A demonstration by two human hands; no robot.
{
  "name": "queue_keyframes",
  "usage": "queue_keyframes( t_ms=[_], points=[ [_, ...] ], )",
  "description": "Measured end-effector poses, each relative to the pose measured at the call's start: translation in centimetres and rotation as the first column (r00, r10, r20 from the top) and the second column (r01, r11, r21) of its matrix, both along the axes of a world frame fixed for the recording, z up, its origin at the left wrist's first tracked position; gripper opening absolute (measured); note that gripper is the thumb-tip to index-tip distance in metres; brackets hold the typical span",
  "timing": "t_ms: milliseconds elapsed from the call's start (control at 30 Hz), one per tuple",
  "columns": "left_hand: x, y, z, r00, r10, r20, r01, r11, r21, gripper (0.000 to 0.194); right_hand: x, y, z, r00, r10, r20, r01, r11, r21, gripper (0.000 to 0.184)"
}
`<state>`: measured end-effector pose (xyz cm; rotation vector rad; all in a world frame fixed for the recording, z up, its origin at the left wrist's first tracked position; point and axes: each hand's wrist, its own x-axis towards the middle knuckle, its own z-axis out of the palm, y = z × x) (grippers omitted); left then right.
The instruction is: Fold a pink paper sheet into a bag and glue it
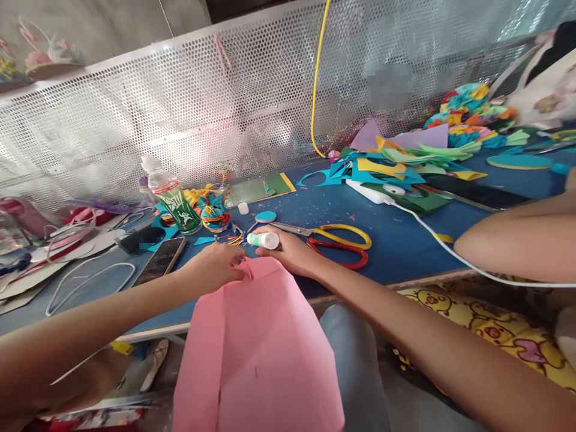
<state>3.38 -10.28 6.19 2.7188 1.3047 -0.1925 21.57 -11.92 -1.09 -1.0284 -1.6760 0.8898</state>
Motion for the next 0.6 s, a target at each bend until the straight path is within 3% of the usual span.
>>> queue_keyframes(
  t_ms=[133,333,500,600],
  points=[
    [0.0,-0.2,0.0,0.999,-0.002,-0.040,0.004,0.999,0.050,0.017,0.0,0.0,0.0,1.000,-0.011,0.025,0.010,0.999,0.030,0.040],
    [0.2,-0.3,-0.1,0.999,-0.033,-0.041,0.035,0.997,0.062,0.021,0.0,0.1,-0.1,1.000,-0.011,0.012,0.011,0.999,0.052,0.038],
    [-0.7,-0.1,0.4,0.997,-0.009,0.075,0.012,0.999,-0.040,0.034,0.1,0.0,-0.3,1.000,-0.005,0.000,0.005,1.000,-0.005,0.044],
    [-1.7,-0.5,0.9,0.990,0.019,0.141,-0.011,0.998,-0.057,0.030,0.0,-0.1,-0.3,1.000,-0.006,-0.027,0.006,1.000,-0.028,0.046]
  ],
)
